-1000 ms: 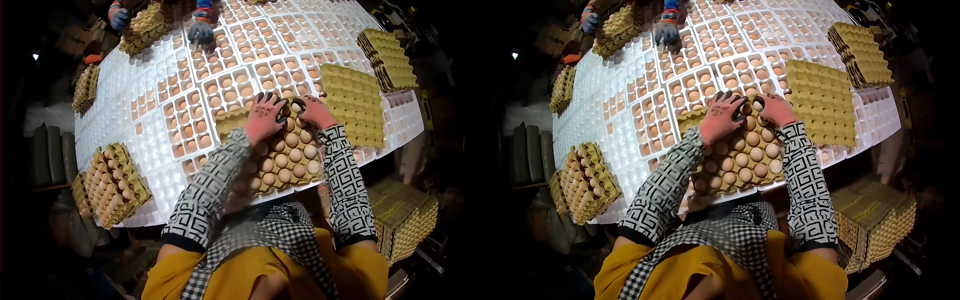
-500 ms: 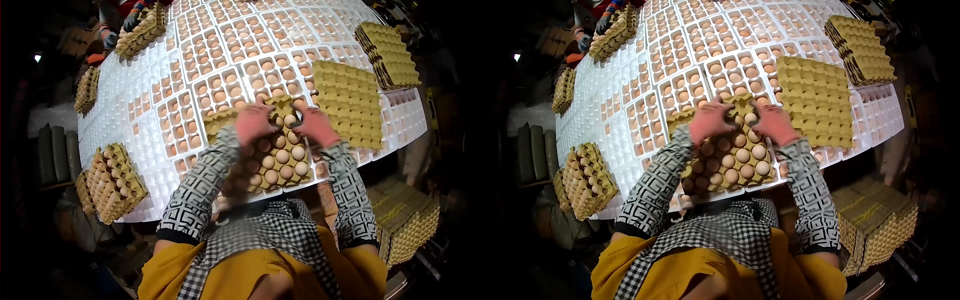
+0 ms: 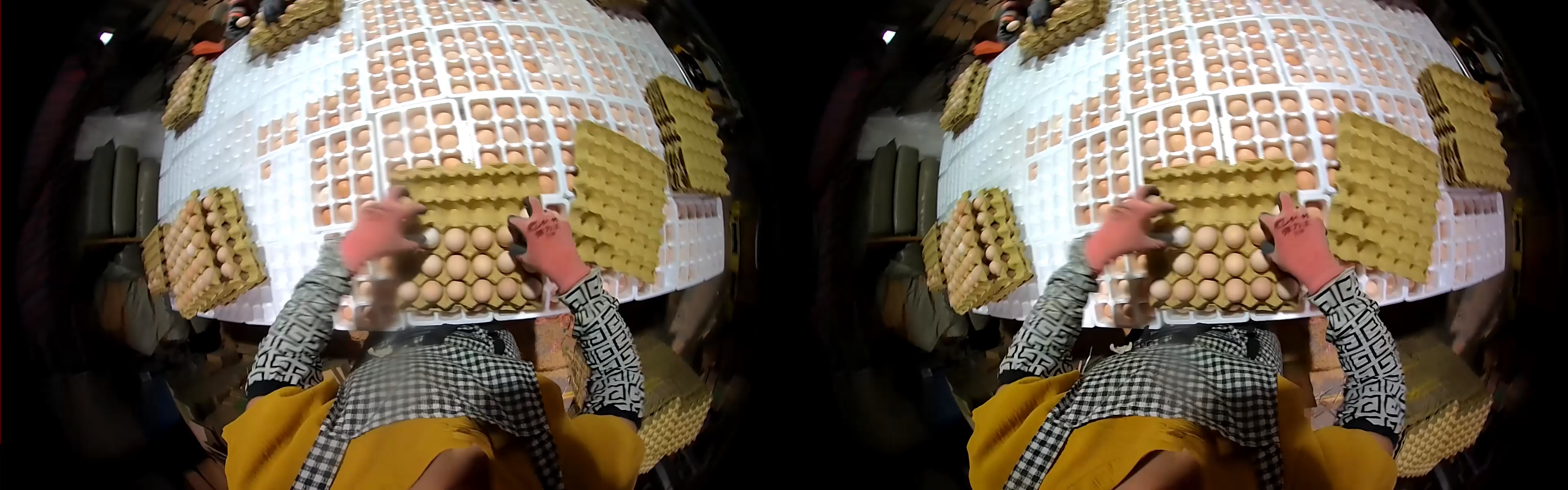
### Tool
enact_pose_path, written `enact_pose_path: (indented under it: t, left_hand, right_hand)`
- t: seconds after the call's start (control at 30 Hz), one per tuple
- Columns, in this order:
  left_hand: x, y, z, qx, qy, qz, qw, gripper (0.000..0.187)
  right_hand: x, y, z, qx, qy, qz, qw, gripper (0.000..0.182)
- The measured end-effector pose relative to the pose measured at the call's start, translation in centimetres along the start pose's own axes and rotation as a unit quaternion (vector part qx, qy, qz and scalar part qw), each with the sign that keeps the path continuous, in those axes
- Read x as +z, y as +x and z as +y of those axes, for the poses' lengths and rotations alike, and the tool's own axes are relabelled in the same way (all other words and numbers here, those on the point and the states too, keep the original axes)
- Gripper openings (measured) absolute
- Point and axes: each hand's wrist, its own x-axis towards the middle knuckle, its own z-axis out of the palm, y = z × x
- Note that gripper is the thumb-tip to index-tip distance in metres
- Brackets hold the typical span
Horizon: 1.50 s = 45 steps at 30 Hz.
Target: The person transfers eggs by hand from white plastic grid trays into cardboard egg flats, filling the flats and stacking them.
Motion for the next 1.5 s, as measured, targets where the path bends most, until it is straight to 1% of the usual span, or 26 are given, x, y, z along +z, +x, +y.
enact_pose_path:
  t: [0.03, 0.07, 0.17, 0.23, 0.3, 0.33, 0.37, 0.43, 0.47, 0.5, 0.53, 0.6, 0.63, 0.7, 0.77, 0.83, 0.9, 0.97, 1.0, 1.07, 1.1, 1.23, 1.37, 1.43, 1.47, 1.5]
  left_hand:
    - [0.6, 0.6, 2.0, -0.05, 0.077, -0.099, 0.991, 0.049]
    - [1.5, 0.6, 2.2, -0.032, 0.132, -0.113, 0.984, 0.047]
    - [2.7, 0.4, 1.6, 0.073, 0.193, -0.023, 0.978, 0.043]
    - [2.2, -0.6, 0.2, 0.036, 0.093, -0.016, 0.995, 0.03]
    - [2.9, -2.7, -2.7, 0.07, -0.095, 0.107, 0.987, 0.027]
    - [2.4, -4.0, -3.6, 0.012, -0.15, 0.087, 0.985, 0.031]
    - [2.9, -5.1, -5.1, 0.025, -0.157, 0.139, 0.977, 0.039]
    - [3.6, -6.8, -8.1, -0.039, -0.335, 0.155, 0.928, 0.042]
    - [3.9, -7.6, -10.0, -0.06, -0.322, 0.255, 0.91, 0.042]
    - [3.4, -8.2, -12.6, -0.087, -0.282, 0.352, 0.888, 0.04]
    - [2.8, -8.8, -15.9, -0.125, -0.389, 0.394, 0.823, 0.037]
    - [3.2, -8.8, -24.3, -0.207, -0.444, 0.522, 0.698, 0.028]
    - [-0.1, -9.7, -26.3, -0.186, -0.431, 0.486, 0.738, 0.023]
    - [-1.4, -10.1, -30.9, -0.278, -0.528, 0.299, 0.745, 0.019]
    - [-1.8, -9.9, -32.6, -0.295, -0.552, 0.284, 0.726, 0.02]
    - [-1.6, -9.5, -32.6, -0.24, -0.638, 0.398, 0.614, 0.022]
    - [-1.1, -8.7, -32.4, -0.217, -0.575, 0.53, 0.585, 0.023]
    - [-0.5, -8.3, -33.6, -0.192, -0.28, 0.612, 0.714, 0.026]
    - [-0.1, -8.1, -33.7, -0.207, -0.246, 0.584, 0.746, 0.026]
    - [2.2, -7.4, -35.9, -0.236, -0.135, 0.496, 0.825, 0.032]
    - [4.8, -6.8, -37.7, -0.248, -0.049, 0.495, 0.831, 0.036]
    - [5.0, -6.6, -37.9, -0.211, 0.051, 0.463, 0.859, 0.055]
    - [4.0, -4.6, -35.6, -0.289, 0.129, 0.277, 0.907, 0.056]
    - [2.3, -3.2, -34.7, -0.34, 0.101, 0.249, 0.901, 0.055]
    - [1.8, -2.9, -33.1, -0.31, 0.09, 0.304, 0.896, 0.055]
    - [1.0, -2.7, -31.4, -0.282, 0.079, 0.363, 0.885, 0.055]
  right_hand:
    - [3.1, 1.0, 0.0, -0.035, -0.096, 0.044, 0.994, 0.042]
    - [7.1, 2.0, 1.6, -0.027, -0.143, 0.048, 0.988, 0.041]
    - [3.8, 2.2, -0.1, -0.043, -0.123, 0.024, 0.991, 0.043]
    - [-0.1, 1.1, -1.2, -0.035, -0.037, 0.025, 0.998, 0.048]
    - [2.1, 0.3, 0.5, 0.019, 0.132, 0.127, 0.983, 0.055]
    - [0.0, 0.1, -1.0, 0.082, 0.167, 0.108, 0.976, 0.057]
    - [-0.1, 0.1, -1.2, 0.114, 0.275, 0.131, 0.946, 0.054]
    - [-0.4, 1.8, -4.1, 0.103, 0.494, 0.208, 0.838, 0.049]
    - [-1.7, 3.5, -6.7, 0.11, 0.495, 0.199, 0.839, 0.049]
    - [-2.4, 5.8, -9.4, 0.05, 0.455, 0.202, 0.866, 0.05]
    - [-3.1, 8.4, -12.7, -0.003, 0.442, 0.188, 0.877, 0.05]
    - [-2.3, 14.2, -20.8, -0.049, 0.469, 0.178, 0.863, 0.053]
    - [-2.2, 17.4, -24.3, -0.057, 0.448, 0.14, 0.881, 0.052]
    - [-0.1, 24.0, -31.4, -0.039, 0.525, 0.136, 0.839, 0.051]
    - [2.3, 30.4, -36.3, -0.021, 0.453, 0.137, 0.881, 0.055]
    - [5.1, 34.9, -39.6, 0.002, 0.275, 0.143, 0.951, 0.058]
    - [6.5, 35.8, -41.0, 0.048, 0.155, 0.081, 0.983, 0.051]
    - [8.7, 34.9, -41.6, 0.028, 0.119, 0.215, 0.969, 0.049]
    - [9.5, 34.5, -41.6, -0.002, 0.124, 0.25, 0.96, 0.05]
    - [11.2, 33.4, -40.6, -0.079, 0.07, 0.225, 0.969, 0.052]
    - [11.8, 32.8, -39.9, -0.1, 0.026, 0.201, 0.974, 0.052]
    - [8.2, 25.7, -35.2, -0.151, 0.154, 0.224, 0.95, 0.06]
    - [3.1, 13.9, -23.3, -0.117, 0.31, 0.214, 0.919, 0.058]
    - [2.1, 6.9, -16.4, 0.004, 0.281, 0.284, 0.917, 0.047]
    - [0.8, 4.3, -13.6, 0.063, 0.342, 0.278, 0.895, 0.045]
    - [1.5, 1.9, -10.4, 0.107, 0.444, 0.303, 0.836, 0.043]
